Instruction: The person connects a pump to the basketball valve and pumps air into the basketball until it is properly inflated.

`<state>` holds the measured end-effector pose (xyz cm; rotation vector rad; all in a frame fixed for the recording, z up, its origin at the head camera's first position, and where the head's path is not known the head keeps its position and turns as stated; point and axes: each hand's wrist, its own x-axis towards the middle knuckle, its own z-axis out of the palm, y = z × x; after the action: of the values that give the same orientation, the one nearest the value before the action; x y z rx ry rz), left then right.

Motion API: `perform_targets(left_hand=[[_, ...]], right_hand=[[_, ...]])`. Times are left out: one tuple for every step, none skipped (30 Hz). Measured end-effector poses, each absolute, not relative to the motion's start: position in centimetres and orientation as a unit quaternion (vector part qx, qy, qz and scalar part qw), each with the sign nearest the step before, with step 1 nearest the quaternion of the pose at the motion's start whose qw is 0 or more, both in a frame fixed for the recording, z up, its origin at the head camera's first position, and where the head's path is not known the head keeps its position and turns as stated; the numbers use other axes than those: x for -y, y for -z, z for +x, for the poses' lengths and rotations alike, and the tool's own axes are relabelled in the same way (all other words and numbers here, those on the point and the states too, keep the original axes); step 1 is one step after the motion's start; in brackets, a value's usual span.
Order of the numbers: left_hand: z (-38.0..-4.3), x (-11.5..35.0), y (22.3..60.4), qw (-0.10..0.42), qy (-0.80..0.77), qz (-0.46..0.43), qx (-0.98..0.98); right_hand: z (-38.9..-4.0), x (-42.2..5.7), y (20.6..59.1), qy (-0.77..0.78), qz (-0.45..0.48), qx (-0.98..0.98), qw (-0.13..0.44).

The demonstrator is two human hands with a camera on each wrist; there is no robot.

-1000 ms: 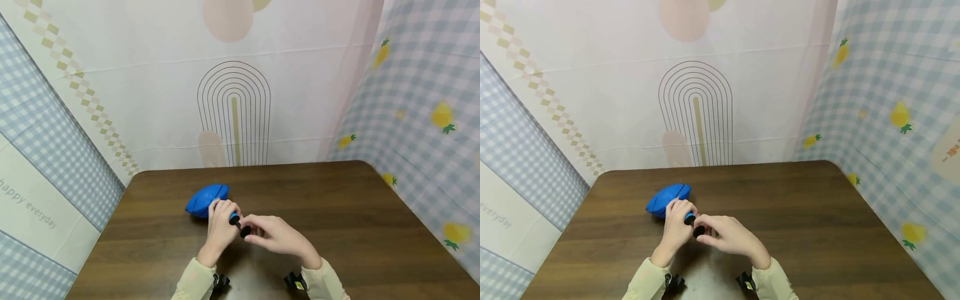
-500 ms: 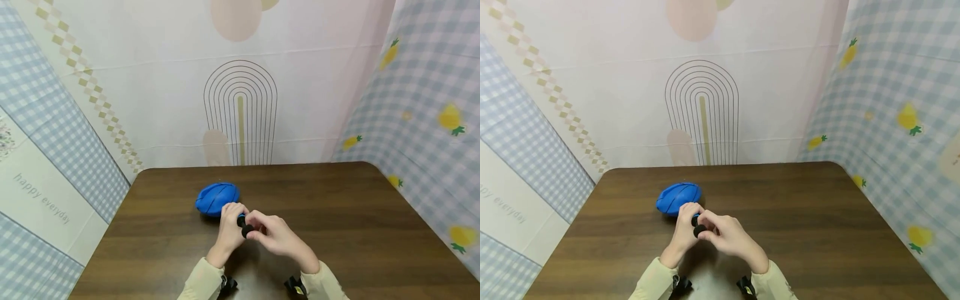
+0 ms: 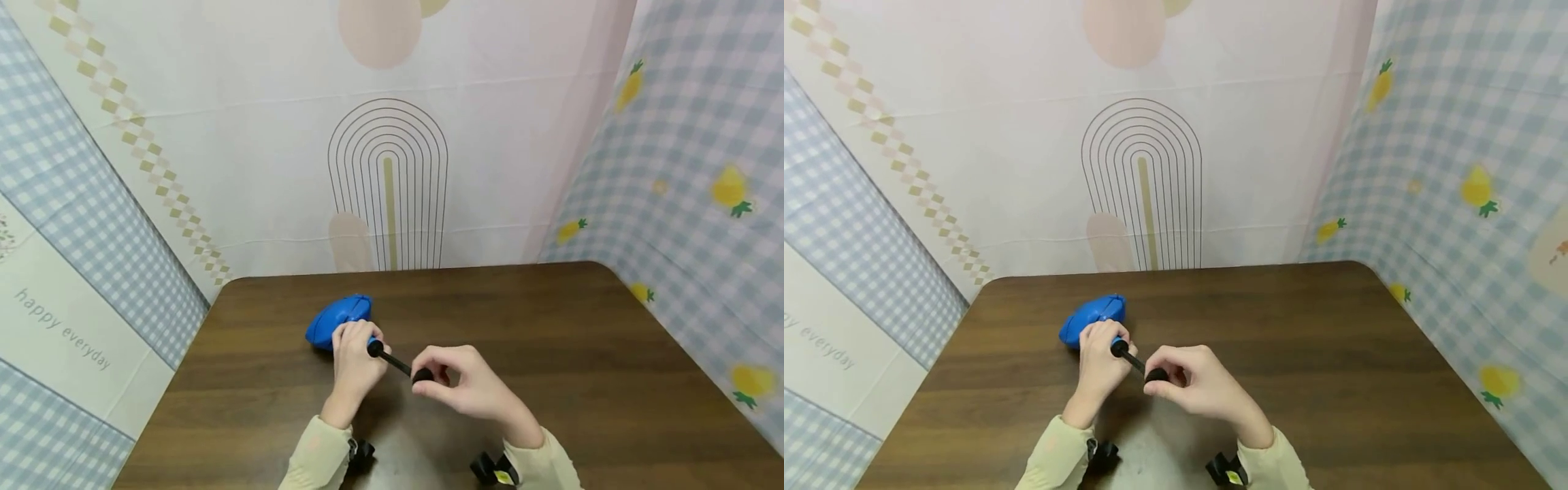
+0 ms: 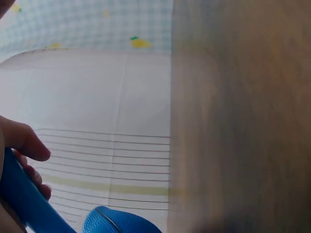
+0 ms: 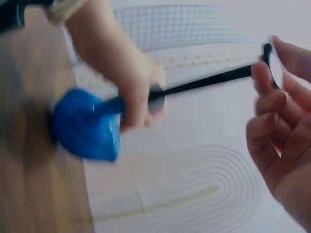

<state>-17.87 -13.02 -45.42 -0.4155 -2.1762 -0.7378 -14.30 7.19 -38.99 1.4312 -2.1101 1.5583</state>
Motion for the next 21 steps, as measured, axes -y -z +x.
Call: perform_targets(left_hand=[[-17.9,13.1,45.4,0.4,0.295,-0.161,0.853],[-17.9,13.1,45.3,0.404,0.301,-0.16,0.849],[-17.8,13.1,45.4,0.408,0.305,-0.161,0.845],[-17.8,12.9,45.4,0.412,0.307,-0.161,0.843],[-17.6,12.6,45.4,0.415,0.303,-0.162,0.842],[-17.5,12.3,45.5,0.419,0.297,-0.163,0.843],[-17.4,12.0,45.5,0.419,0.288,-0.163,0.846],[-17.2,11.7,45.6,0.418,0.278,-0.165,0.849],[-17.0,11.4,45.7,0.417,0.269,-0.17,0.851],[-16.9,11.1,45.8,0.414,0.262,-0.177,0.854],[-16.8,10.9,45.8,0.408,0.256,-0.183,0.857],[-16.7,10.8,45.8,0.403,0.255,-0.19,0.858],[-16.6,10.7,45.9,0.395,0.26,-0.196,0.859],[-16.5,10.6,46.0,0.389,0.265,-0.201,0.859],[-16.5,10.7,46.0,0.384,0.27,-0.203,0.859],[-16.5,10.8,46.0,0.381,0.275,-0.203,0.859],[-16.7,11.0,46.0,0.381,0.279,-0.202,0.858],[-16.8,11.2,46.0,0.382,0.284,-0.199,0.856],[-17.0,11.5,46.0,0.388,0.287,-0.195,0.854],[-17.2,11.7,46.0,0.394,0.29,-0.19,0.851],[-17.4,12.0,45.9,0.401,0.293,-0.186,0.848]], right_hand=[[-14.2,-7.1,38.8,-0.519,0.482,0.702,0.075],[-14.3,-7.0,38.9,-0.512,0.486,0.704,0.077],[-14.4,-6.7,39.0,-0.507,0.484,0.709,0.078],[-14.6,-6.5,39.4,-0.505,0.48,0.713,0.079],[-14.8,-6.2,39.8,-0.504,0.472,0.719,0.082],[-15.1,-6.0,40.3,-0.503,0.458,0.728,0.084],[-15.3,-5.8,40.8,-0.502,0.443,0.738,0.087],[-15.6,-5.6,41.4,-0.5,0.431,0.746,0.091],[-15.9,-5.5,41.9,-0.5,0.419,0.752,0.091],[-16.1,-5.4,42.3,-0.497,0.416,0.756,0.095],[-16.2,-5.3,42.6,-0.495,0.414,0.758,0.097],[-16.3,-5.2,42.8,-0.492,0.415,0.759,0.098],[-16.2,-5.1,43.0,-0.486,0.42,0.759,0.102],[-16.1,-5.1,43.0,-0.48,0.428,0.759,0.106],[-15.9,-5.1,42.8,-0.474,0.432,0.759,0.108],[-15.7,-5.2,42.5,-0.469,0.437,0.76,0.11],[-15.5,-5.3,42.0,-0.463,0.441,0.76,0.115],[-15.2,-5.4,41.5,-0.458,0.446,0.76,0.118],[-14.9,-5.7,40.9,-0.452,0.456,0.756,0.123],[-14.5,-5.9,40.3,-0.449,0.468,0.751,0.128],[-14.1,-6.2,39.6,-0.445,0.477,0.746,0.132]])
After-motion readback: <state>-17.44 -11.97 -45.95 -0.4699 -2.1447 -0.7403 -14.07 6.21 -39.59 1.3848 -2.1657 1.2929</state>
